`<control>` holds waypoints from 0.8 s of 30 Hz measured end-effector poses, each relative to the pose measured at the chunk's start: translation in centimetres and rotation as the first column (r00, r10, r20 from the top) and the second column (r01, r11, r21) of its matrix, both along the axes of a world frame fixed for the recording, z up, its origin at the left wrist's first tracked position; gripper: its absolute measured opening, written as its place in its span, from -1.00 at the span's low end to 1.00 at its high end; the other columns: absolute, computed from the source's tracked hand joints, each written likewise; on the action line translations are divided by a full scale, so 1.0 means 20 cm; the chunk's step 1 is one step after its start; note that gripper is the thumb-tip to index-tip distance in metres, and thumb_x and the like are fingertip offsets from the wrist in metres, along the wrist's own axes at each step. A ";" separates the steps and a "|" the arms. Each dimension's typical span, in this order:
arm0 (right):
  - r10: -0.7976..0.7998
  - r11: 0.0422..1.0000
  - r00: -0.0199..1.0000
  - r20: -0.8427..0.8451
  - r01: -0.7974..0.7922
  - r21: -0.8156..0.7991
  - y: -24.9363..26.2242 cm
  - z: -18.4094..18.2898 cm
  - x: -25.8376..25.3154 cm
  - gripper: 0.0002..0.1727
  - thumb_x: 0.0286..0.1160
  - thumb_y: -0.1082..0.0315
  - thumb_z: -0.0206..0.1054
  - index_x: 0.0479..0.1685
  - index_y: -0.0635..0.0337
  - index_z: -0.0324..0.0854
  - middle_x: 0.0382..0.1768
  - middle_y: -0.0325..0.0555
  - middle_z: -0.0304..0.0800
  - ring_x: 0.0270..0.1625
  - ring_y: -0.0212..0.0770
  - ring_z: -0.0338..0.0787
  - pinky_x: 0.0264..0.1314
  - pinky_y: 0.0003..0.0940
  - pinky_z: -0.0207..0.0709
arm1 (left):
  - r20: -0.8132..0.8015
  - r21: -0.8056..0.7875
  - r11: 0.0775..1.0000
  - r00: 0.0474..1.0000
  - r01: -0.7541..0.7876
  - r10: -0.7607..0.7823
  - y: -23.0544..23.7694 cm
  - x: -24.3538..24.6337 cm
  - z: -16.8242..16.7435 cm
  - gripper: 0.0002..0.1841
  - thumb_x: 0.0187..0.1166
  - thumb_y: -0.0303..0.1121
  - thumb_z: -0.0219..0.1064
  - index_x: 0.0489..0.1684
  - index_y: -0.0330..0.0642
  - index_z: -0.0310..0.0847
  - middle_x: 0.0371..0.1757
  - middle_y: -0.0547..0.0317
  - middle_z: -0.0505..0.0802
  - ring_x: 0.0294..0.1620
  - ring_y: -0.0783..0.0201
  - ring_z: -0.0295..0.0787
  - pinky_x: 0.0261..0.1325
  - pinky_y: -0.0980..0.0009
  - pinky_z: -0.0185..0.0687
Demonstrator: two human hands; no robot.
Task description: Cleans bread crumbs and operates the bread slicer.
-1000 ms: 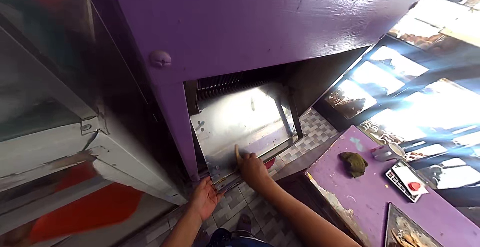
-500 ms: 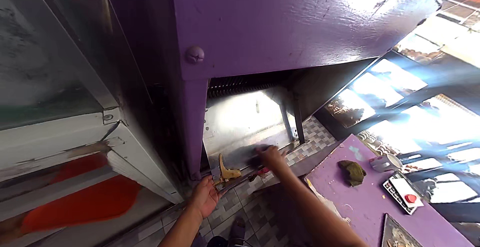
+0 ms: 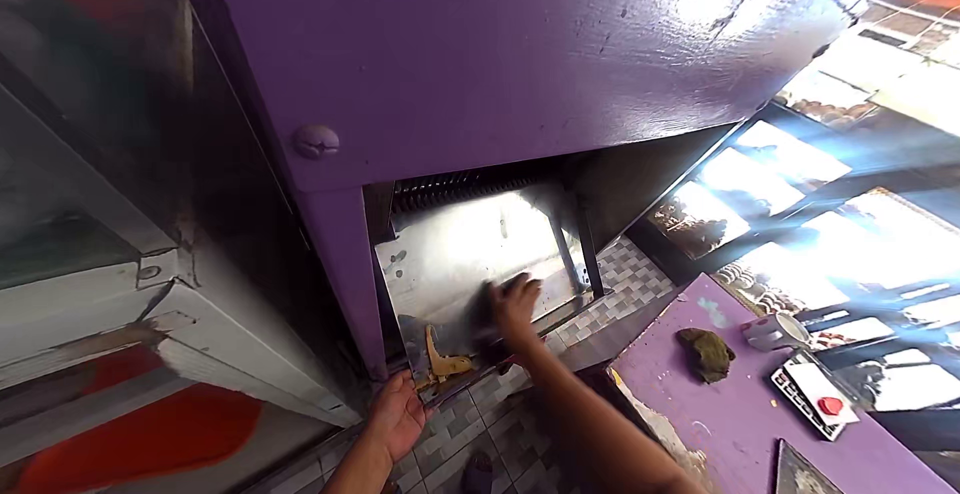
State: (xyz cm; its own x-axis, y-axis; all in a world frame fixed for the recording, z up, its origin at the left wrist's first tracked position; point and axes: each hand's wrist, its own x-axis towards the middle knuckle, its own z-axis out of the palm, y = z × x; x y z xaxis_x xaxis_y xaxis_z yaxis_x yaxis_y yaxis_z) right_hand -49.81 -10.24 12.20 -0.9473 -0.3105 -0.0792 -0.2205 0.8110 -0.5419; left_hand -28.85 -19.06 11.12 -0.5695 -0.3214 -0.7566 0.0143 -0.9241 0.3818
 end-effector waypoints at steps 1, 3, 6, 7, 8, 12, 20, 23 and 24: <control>0.111 0.993 0.993 0.049 -0.113 0.041 -0.04 0.02 0.20 0.14 0.63 -0.28 0.14 0.84 0.53 -0.24 0.79 0.69 -0.38 0.85 0.57 -0.23 0.82 0.37 -0.13 | -0.001 -0.002 1.000 1.000 0.000 0.000 0.00 0.01 0.00 -0.59 0.91 -0.24 -0.25 0.48 -0.28 0.30 0.24 -0.18 0.71 0.22 0.00 0.74 0.21 0.06 0.70; 0.348 0.920 0.910 0.226 -0.377 0.102 -0.05 0.11 0.51 0.16 0.64 -0.34 0.06 0.87 0.46 -0.32 0.82 0.59 -0.47 0.89 0.46 -0.37 0.83 0.44 -0.39 | 0.002 -0.016 1.000 1.000 0.002 -0.002 0.01 0.01 0.01 -0.62 0.91 -0.22 -0.26 0.22 -0.25 0.42 -0.05 -0.05 0.77 -0.05 0.11 0.80 0.02 0.16 0.74; 0.514 0.814 0.771 0.377 -0.577 0.069 0.01 0.30 0.51 -0.10 0.76 -0.23 0.02 0.87 0.27 0.02 0.85 0.33 -0.08 0.90 0.27 -0.06 0.80 0.51 -0.39 | -0.001 -0.019 1.000 1.000 0.020 -0.020 0.00 0.01 0.01 -0.64 0.90 -0.23 -0.25 0.19 -0.26 0.42 -0.08 -0.04 0.78 -0.09 0.12 0.81 0.00 0.17 0.76; 0.503 0.831 0.800 0.326 -0.552 0.072 0.04 0.33 0.40 -0.23 0.78 -0.15 0.05 0.77 0.24 0.26 0.77 0.26 0.22 0.81 0.24 0.20 0.78 0.52 -0.21 | -0.011 -0.014 0.999 0.999 0.034 -0.034 -0.01 0.01 0.01 -0.60 0.90 -0.23 -0.25 0.36 -0.29 0.37 0.09 -0.12 0.75 0.08 0.05 0.78 0.13 0.10 0.73; 0.463 0.856 0.847 0.262 -0.504 0.113 0.09 0.34 0.26 -0.33 0.80 -0.11 0.07 0.64 0.22 0.45 0.62 0.21 0.48 0.69 0.22 0.42 0.73 0.52 -0.08 | -0.013 -0.015 0.999 0.999 0.049 -0.049 -0.01 0.01 0.01 -0.58 0.91 -0.23 -0.26 0.47 -0.30 0.31 0.22 -0.16 0.72 0.19 0.02 0.75 0.22 0.07 0.69; 0.216 0.864 0.938 0.272 -0.313 0.395 0.25 0.25 -0.18 -0.19 0.83 -0.22 -0.16 0.09 0.41 0.72 0.20 0.41 0.74 0.40 0.38 0.64 0.49 0.52 0.20 | 0.016 -0.008 0.999 0.999 0.045 -0.045 -0.01 0.00 0.02 -0.57 0.91 -0.23 -0.26 0.49 -0.32 0.30 0.26 -0.20 0.71 0.23 0.00 0.74 0.23 0.07 0.68; 0.418 0.602 0.784 0.459 -0.617 0.506 -0.18 0.37 0.54 -0.39 0.87 0.00 -0.07 0.23 0.40 0.66 0.29 0.38 0.69 0.43 0.40 0.63 0.34 0.49 0.41 | 0.016 0.024 1.000 1.000 -0.016 0.015 -0.02 0.00 0.01 -0.63 0.90 -0.25 -0.22 0.23 -0.33 0.41 -0.03 -0.12 0.75 -0.03 0.07 0.78 0.07 0.14 0.73; 0.523 0.497 0.708 0.474 -0.705 0.505 -0.24 0.35 0.68 -0.60 0.82 0.30 0.03 0.29 0.43 0.62 0.31 0.43 0.65 0.49 0.49 0.52 0.34 0.60 0.31 | -0.004 0.056 0.998 0.999 -0.038 0.038 -0.02 0.03 0.03 -0.70 0.88 -0.27 -0.17 0.02 -0.26 0.43 -0.23 -0.01 0.73 -0.24 0.18 0.77 -0.11 0.27 0.75; 0.542 0.485 0.695 0.472 -0.718 0.500 -0.25 0.34 0.71 -0.61 0.80 0.35 0.04 0.32 0.43 0.60 0.35 0.43 0.63 0.53 0.49 0.48 0.40 0.62 0.25 | -0.019 0.068 0.997 0.999 -0.043 0.044 -0.03 0.04 0.03 -0.70 0.89 -0.27 -0.17 -0.02 -0.24 0.44 -0.27 0.02 0.73 -0.28 0.21 0.77 -0.15 0.30 0.75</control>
